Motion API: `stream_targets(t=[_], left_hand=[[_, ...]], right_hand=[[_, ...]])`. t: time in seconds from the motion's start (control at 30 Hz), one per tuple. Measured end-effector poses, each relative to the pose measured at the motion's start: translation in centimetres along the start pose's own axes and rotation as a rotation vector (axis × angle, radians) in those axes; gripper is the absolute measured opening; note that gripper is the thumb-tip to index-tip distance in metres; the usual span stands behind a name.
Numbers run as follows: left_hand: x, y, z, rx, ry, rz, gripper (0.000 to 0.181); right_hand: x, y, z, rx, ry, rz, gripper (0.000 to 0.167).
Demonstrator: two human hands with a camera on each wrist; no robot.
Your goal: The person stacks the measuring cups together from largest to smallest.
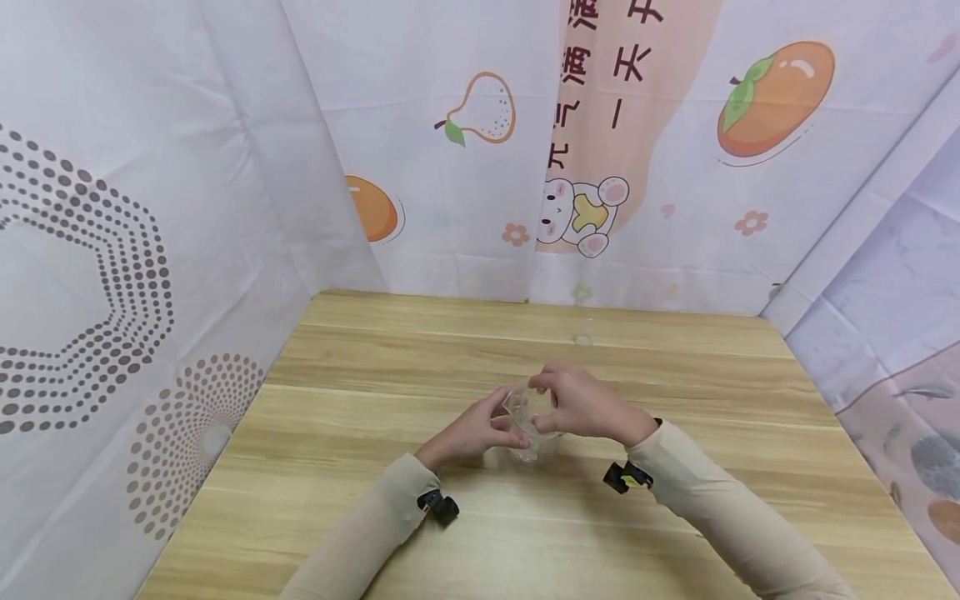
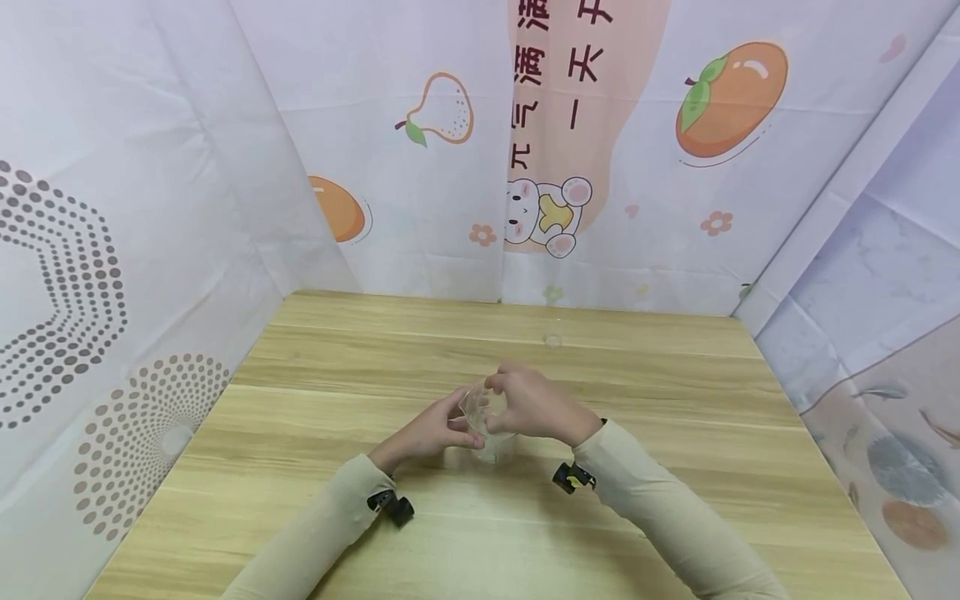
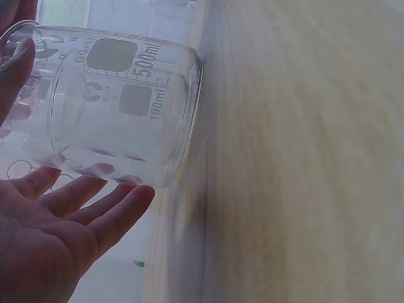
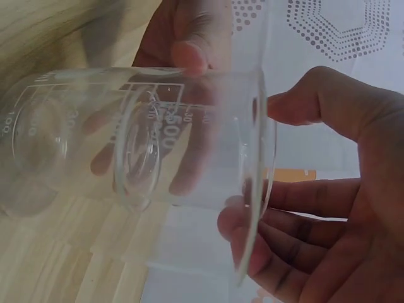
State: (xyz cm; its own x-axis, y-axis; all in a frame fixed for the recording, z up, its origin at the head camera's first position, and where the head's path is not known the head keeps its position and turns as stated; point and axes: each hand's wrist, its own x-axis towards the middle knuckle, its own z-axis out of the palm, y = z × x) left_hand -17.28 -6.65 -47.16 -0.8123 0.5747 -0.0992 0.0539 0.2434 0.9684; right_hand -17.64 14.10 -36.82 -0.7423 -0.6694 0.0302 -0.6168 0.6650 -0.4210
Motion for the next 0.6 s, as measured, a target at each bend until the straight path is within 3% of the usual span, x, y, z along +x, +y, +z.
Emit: stream_targets(t=[0.6], left_hand=[[0.05, -0.12, 0.00, 0.000, 0.004, 0.003, 0.080]], right_hand=[[0.27, -0.26, 0.79, -0.179, -0.024, -0.013, 0.047]])
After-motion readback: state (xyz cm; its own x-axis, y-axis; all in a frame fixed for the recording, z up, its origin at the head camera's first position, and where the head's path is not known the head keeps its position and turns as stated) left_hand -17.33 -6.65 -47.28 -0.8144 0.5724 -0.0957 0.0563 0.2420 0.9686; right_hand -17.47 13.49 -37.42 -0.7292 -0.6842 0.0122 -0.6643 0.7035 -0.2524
